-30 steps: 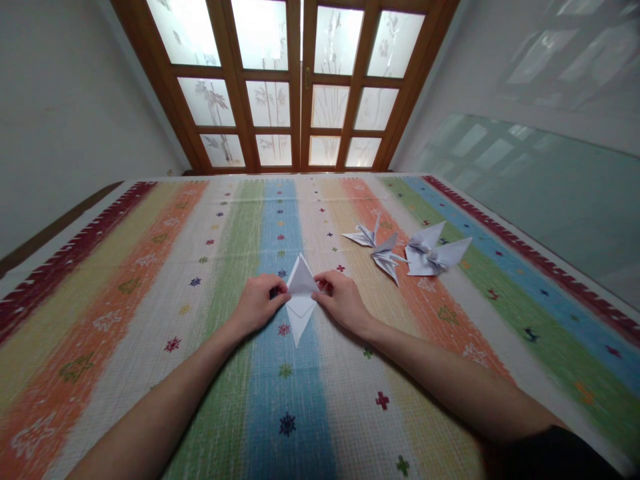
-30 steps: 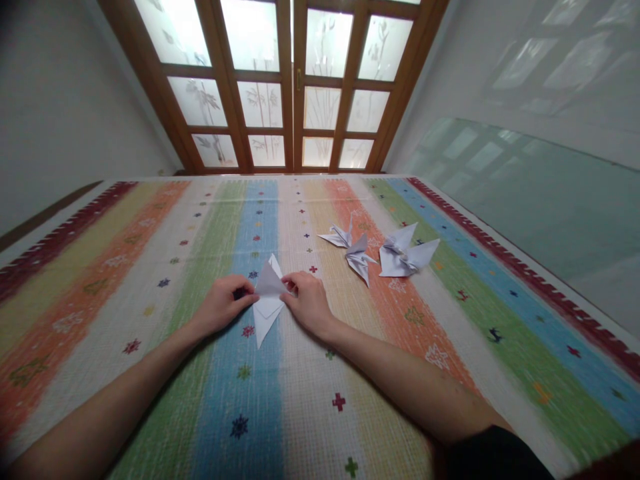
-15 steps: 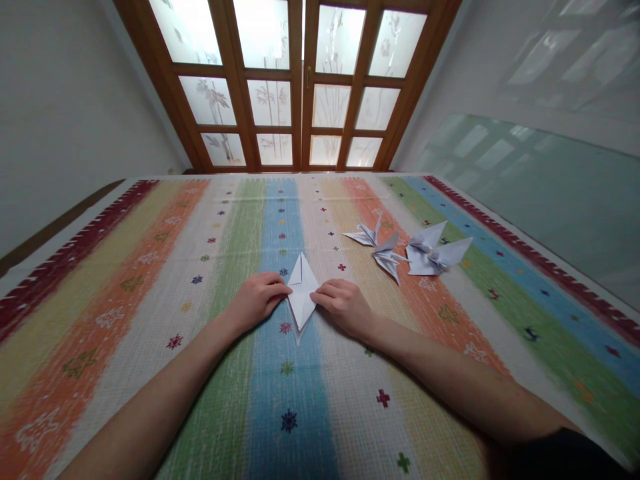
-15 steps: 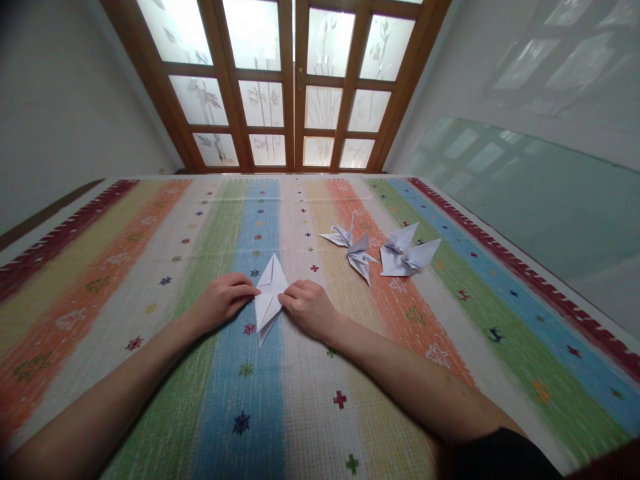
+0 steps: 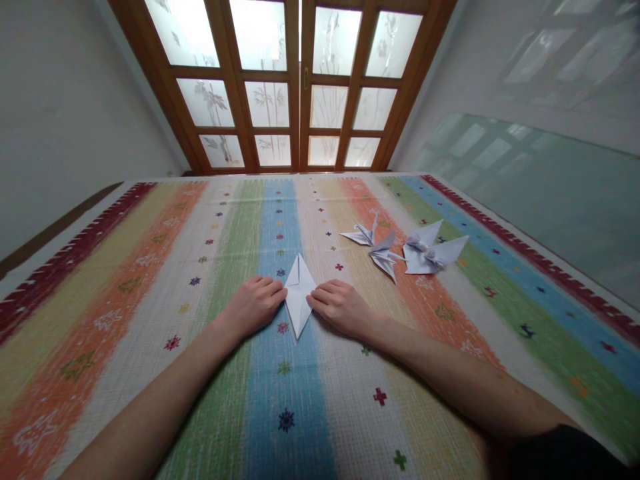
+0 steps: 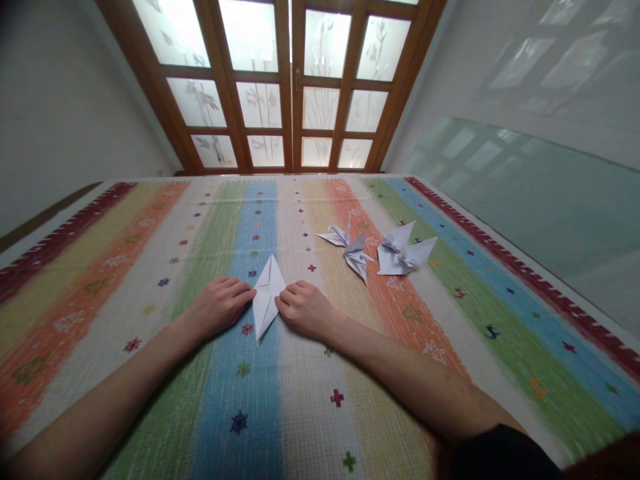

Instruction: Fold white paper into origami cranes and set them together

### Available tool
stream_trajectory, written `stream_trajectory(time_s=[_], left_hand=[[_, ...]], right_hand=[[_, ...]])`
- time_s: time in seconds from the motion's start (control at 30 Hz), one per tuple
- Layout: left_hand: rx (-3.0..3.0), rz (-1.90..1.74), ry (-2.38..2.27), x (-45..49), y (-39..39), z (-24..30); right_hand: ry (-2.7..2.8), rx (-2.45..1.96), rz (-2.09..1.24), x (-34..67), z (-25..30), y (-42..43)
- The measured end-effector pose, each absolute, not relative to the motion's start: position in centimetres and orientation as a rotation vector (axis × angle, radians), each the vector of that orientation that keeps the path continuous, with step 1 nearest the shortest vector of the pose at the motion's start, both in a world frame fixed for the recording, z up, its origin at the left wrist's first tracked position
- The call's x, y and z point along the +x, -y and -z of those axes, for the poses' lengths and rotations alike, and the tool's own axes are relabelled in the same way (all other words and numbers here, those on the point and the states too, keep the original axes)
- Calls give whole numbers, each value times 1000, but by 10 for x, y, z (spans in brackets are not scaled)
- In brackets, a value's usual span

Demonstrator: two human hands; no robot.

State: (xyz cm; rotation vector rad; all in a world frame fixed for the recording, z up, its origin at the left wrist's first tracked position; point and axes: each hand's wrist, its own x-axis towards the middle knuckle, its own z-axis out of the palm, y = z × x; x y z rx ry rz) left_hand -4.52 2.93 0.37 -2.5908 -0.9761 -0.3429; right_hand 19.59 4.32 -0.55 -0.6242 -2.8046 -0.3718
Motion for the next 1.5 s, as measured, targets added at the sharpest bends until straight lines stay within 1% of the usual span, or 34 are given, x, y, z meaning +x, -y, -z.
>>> stream_trajectory(time_s=[0.13, 0.2, 0.37, 0.47, 0.63, 0.73, 0.9, 1.03, 1.1, 1.33, 1.5], left_hand=[[-2541, 595, 1221, -38, -23, -8], [-2572, 634, 1288, -28, -16, -10], [-2799, 205, 1403, 0, 8, 0], [-2794, 83, 1467, 3, 14, 9], [-2782, 75, 1489, -5, 17, 14], [-2757, 95, 1505, -8, 24, 14], [-2760, 259, 1529, -16, 31, 9], [-2878, 460, 1585, -28, 24, -1], [-2925, 497, 1589, -33, 20, -4], [-2916, 404, 1542, -39, 20, -3], [-2793, 387, 1550, -28, 25, -3]], right_hand=[[2830, -636, 345, 194, 3, -42], [2846, -641, 336, 193, 1, -41], [2851, -654, 283, 194, 1, -39], [2815, -646, 190, 200, 2, -40], [2760, -560, 25, 220, 3, -39], [2749, -589, -79, 232, 4, -37], [2566, -682, -278, 234, 6, -36], [2467, -751, -249, 223, 7, -39], [2484, -760, -234, 218, 8, -42], [2589, -693, -186, 217, 8, -45], [2620, -666, -207, 216, -5, -42]])
